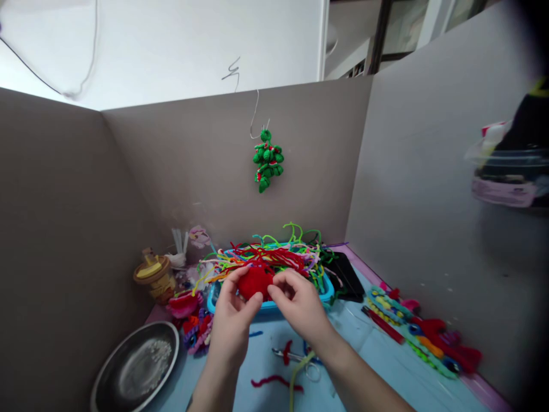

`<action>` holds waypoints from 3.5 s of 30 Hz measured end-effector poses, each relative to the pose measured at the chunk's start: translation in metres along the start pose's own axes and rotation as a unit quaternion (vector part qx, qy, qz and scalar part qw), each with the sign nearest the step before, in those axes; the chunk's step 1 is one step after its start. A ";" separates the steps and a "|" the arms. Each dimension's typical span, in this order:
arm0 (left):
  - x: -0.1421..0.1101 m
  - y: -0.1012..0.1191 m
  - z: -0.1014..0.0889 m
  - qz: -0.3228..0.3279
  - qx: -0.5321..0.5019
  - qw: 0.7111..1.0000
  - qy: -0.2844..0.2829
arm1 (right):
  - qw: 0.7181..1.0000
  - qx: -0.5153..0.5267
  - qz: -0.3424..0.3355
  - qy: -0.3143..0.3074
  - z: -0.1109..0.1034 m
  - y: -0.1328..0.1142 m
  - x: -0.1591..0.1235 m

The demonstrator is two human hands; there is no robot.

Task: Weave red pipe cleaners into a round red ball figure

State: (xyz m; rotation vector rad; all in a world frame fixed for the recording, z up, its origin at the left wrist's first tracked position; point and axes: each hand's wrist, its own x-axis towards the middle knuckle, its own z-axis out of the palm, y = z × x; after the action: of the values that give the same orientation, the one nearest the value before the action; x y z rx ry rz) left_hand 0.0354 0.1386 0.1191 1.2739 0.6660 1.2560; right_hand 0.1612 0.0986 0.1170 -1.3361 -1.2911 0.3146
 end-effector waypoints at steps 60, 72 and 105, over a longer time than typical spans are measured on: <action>0.007 0.000 -0.009 -0.088 -0.001 0.994 -0.066 | 0.988 -0.051 -0.117 0.081 -0.030 0.002 0.010; 0.001 0.006 0.001 -0.079 -0.140 0.987 -0.029 | 0.999 0.036 0.011 0.019 -0.012 0.006 0.006; -0.005 -0.006 0.004 0.097 0.186 0.973 0.095 | 0.787 0.549 0.282 0.016 0.007 0.016 0.009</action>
State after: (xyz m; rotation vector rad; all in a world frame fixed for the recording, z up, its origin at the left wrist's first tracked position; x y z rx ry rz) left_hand 0.0400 0.1333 0.1131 1.5660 0.9659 1.4716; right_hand 0.1670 0.1144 0.1062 -0.6265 -0.4171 1.2402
